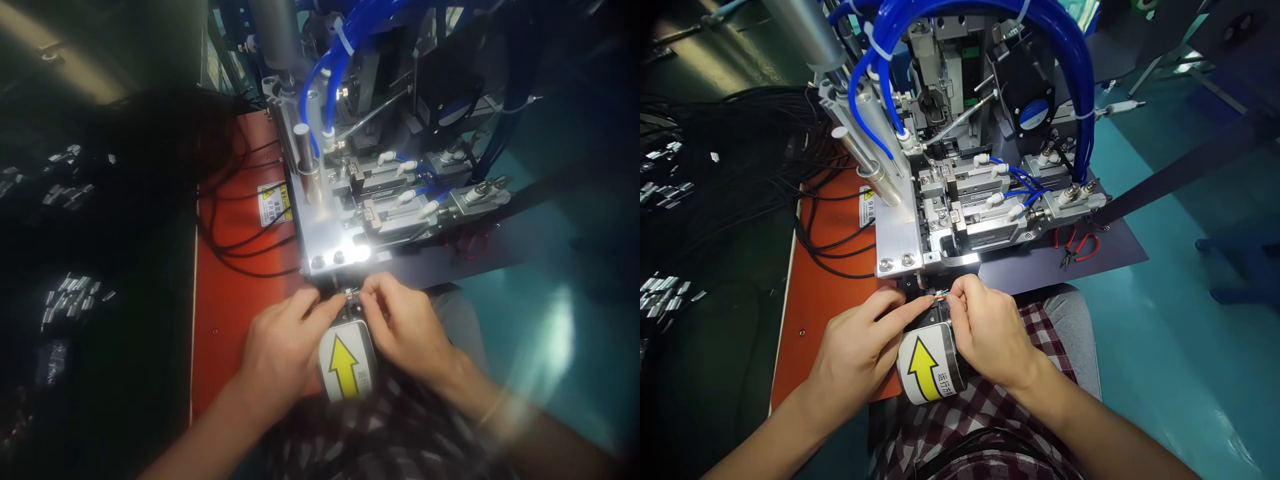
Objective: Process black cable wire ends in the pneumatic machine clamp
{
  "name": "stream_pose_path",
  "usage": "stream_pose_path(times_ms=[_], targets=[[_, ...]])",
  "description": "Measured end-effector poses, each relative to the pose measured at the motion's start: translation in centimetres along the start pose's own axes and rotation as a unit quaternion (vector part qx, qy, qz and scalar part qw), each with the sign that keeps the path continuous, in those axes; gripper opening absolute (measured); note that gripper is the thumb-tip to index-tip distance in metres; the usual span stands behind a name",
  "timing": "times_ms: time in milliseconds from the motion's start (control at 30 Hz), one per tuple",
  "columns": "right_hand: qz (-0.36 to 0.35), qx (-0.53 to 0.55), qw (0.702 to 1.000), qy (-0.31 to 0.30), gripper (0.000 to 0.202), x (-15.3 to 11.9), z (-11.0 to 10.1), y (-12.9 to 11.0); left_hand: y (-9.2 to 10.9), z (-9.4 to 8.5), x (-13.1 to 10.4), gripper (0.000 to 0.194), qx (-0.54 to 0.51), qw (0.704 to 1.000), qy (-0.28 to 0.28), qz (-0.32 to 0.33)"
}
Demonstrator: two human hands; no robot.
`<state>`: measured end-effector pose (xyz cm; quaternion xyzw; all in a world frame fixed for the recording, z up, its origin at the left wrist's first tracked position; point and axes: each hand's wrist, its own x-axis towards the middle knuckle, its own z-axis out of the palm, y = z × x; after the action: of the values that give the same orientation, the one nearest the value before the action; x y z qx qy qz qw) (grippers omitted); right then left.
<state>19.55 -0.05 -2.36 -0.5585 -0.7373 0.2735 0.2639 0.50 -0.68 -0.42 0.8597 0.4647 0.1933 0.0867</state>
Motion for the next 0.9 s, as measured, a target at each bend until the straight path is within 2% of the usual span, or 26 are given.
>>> stream_pose_path(times_ms=[67,133,200,233,300,367,400,567,767,900], targets=[[-0.038,-0.05,0.998,0.007,0.013,0.1,0.0,0.2,-0.1,0.0,0.0,0.033,0.004,1.0,-0.005,0.003],[-0.039,-0.05,0.998,0.001,0.013,0.3,0.0,0.4,-0.1,-0.1,0.0,0.032,0.011,1.0,-0.008,0.005],[0.026,0.042,0.998,-0.033,0.014,0.4,-0.2,0.5,-0.1,-0.1,0.0,0.033,0.019,1.0,-0.01,0.006],[0.076,0.115,0.988,-0.066,0.015,0.5,-0.3,0.5,0.0,-0.2,0.1,0.033,0.02,1.0,-0.011,0.006],[0.162,0.259,0.944,-0.128,0.021,0.6,-0.5,0.5,0.0,-0.3,0.1,0.033,0.017,1.0,-0.015,0.003],[0.197,0.329,0.913,-0.141,0.029,0.6,-0.4,0.4,0.1,-0.3,0.2,0.033,0.011,1.0,-0.017,0.001],[0.2,0.328,0.915,-0.125,0.033,0.6,-0.3,0.4,0.1,-0.2,0.1,0.033,0.008,1.0,-0.017,0.001],[0.14,0.228,0.963,-0.032,0.035,0.5,1.5,0.5,-0.3,0.2,0.0,0.033,-0.003,1.0,0.008,0.011],[0.049,0.272,0.961,0.002,0.025,0.7,2.5,1.2,-0.7,0.5,-0.1,0.032,-0.048,0.998,0.016,0.021],[-0.004,0.189,0.982,0.011,0.02,0.8,1.8,1.4,-1.0,0.6,-0.1,0.03,-0.076,0.997,0.019,0.02]])
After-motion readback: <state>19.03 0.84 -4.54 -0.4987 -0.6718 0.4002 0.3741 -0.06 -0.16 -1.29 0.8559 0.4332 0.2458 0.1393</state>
